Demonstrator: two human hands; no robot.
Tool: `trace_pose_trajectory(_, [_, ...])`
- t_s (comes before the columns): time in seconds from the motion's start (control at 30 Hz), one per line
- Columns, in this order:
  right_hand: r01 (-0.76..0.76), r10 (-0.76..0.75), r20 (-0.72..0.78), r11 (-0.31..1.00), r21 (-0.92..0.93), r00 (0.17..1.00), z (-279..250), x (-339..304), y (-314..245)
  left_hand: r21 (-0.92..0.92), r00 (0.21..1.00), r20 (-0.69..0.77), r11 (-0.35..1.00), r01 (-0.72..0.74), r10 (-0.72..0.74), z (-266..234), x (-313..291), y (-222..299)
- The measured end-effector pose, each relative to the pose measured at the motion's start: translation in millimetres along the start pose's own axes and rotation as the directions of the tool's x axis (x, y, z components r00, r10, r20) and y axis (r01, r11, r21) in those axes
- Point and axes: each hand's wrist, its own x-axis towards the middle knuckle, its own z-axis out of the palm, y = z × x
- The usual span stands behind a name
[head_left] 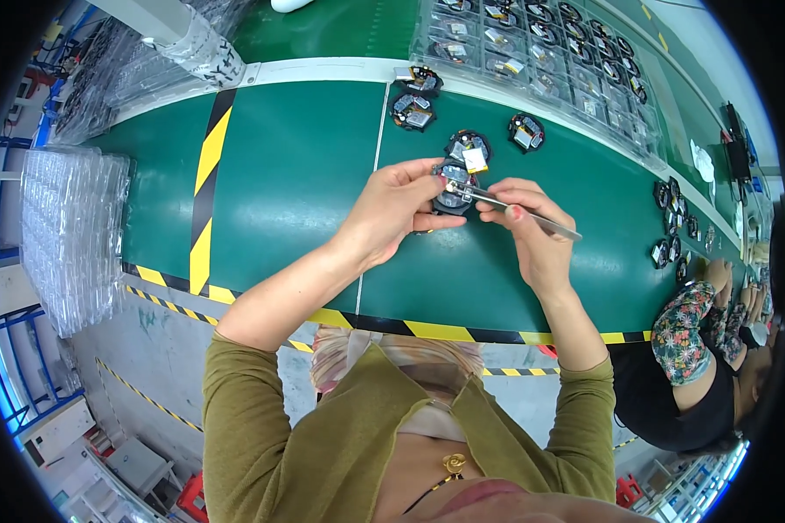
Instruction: Assembling small electronic components using tweezers on an industrial assembly line.
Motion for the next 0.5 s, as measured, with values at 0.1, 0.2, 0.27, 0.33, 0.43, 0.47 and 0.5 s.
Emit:
trace_pose_trajectory(0.1, [-0.025,0.024,-0.033,0.999,-0.023,0.999,-1,0,4,0.032,0.999,0.016,0.999,-0.028,0.028,-1,1,-3])
trace_pose_trajectory(0.2, [-0.045,0.043,-0.063,0.998,-0.038,0.997,-2,0,6,0.034,1.000,-0.001,0.999,-0.016,0.016,-2,2,-8])
trace_pose_trajectory(0.27, [-0.055,0.052,-0.074,0.998,-0.033,0.996,-2,0,7,0.024,1.000,-0.001,1.000,-0.010,0.010,-2,3,-9])
trace_pose_trajectory(0.33, [-0.054,0.049,-0.070,0.996,-0.072,0.996,-1,0,7,0.015,1.000,-0.003,1.000,-0.004,0.004,-2,3,-10])
trace_pose_trajectory(0.43, [-0.073,0.066,-0.088,0.994,-0.081,0.994,1,1,6,0.014,1.000,-0.010,1.000,0.004,-0.004,-2,4,-12])
trace_pose_trajectory(0.47, [-0.075,0.068,-0.089,0.994,-0.080,0.994,1,0,6,0.018,1.000,-0.014,1.000,0.000,0.000,-2,4,-12])
trace_pose_trajectory(0.5, [-0.071,0.062,-0.087,0.993,-0.100,0.994,2,0,6,0.023,1.000,-0.019,1.000,-0.003,0.004,-2,4,-12])
